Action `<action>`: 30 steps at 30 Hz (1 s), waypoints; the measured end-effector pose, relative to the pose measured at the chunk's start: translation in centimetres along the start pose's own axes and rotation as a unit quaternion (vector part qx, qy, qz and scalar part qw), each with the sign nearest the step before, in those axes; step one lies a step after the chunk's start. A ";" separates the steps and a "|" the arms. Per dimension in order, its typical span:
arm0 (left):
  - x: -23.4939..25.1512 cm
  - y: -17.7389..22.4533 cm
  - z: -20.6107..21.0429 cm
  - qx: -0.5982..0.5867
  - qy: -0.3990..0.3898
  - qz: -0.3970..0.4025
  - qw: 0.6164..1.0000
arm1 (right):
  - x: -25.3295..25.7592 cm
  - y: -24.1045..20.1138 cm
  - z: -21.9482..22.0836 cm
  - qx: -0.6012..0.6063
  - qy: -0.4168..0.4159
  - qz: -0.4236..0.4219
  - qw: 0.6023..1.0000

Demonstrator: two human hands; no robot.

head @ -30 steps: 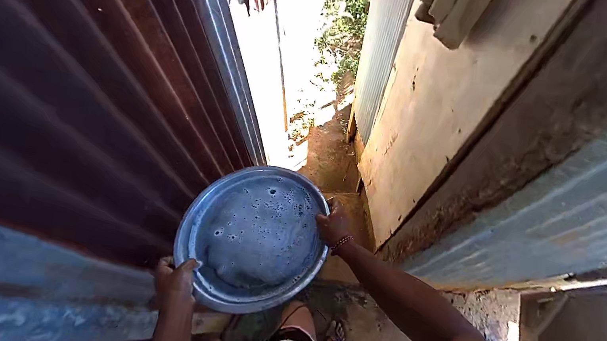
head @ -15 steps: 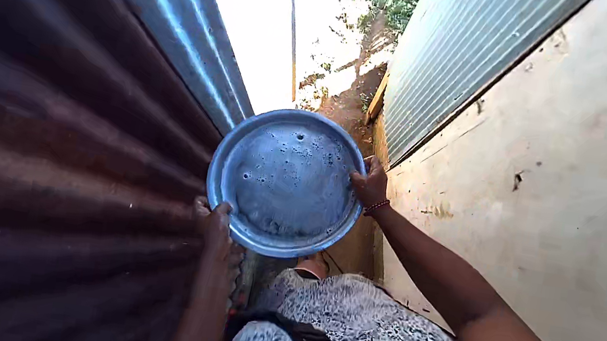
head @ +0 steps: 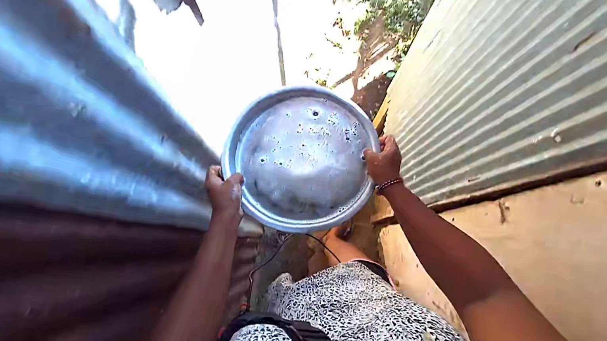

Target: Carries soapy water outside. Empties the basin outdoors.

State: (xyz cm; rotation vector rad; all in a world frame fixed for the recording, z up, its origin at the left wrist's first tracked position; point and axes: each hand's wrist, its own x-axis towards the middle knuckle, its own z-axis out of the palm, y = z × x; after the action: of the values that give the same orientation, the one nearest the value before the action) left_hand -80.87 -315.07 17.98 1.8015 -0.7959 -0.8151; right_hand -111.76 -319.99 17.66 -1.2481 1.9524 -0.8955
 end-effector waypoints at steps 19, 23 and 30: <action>27.1 10.8 23.7 0.165 -0.054 0.046 0.984 | 32.3 -5.2 1.8 -0.035 -0.060 0.048 0.996; 34.6 10.8 28.8 0.113 -0.067 0.053 0.990 | 38.0 -4.1 3.7 -0.027 -0.067 0.060 0.996; 45.4 16.0 38.5 0.123 -0.150 0.068 0.979 | 47.7 -3.3 6.9 -0.016 -0.055 0.163 0.985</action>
State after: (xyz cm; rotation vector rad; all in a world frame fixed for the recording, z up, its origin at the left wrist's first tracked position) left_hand -89.13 -375.89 13.00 1.8354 -1.2497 -0.9424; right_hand -120.78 -366.72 9.05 -0.9351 2.0124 -0.6195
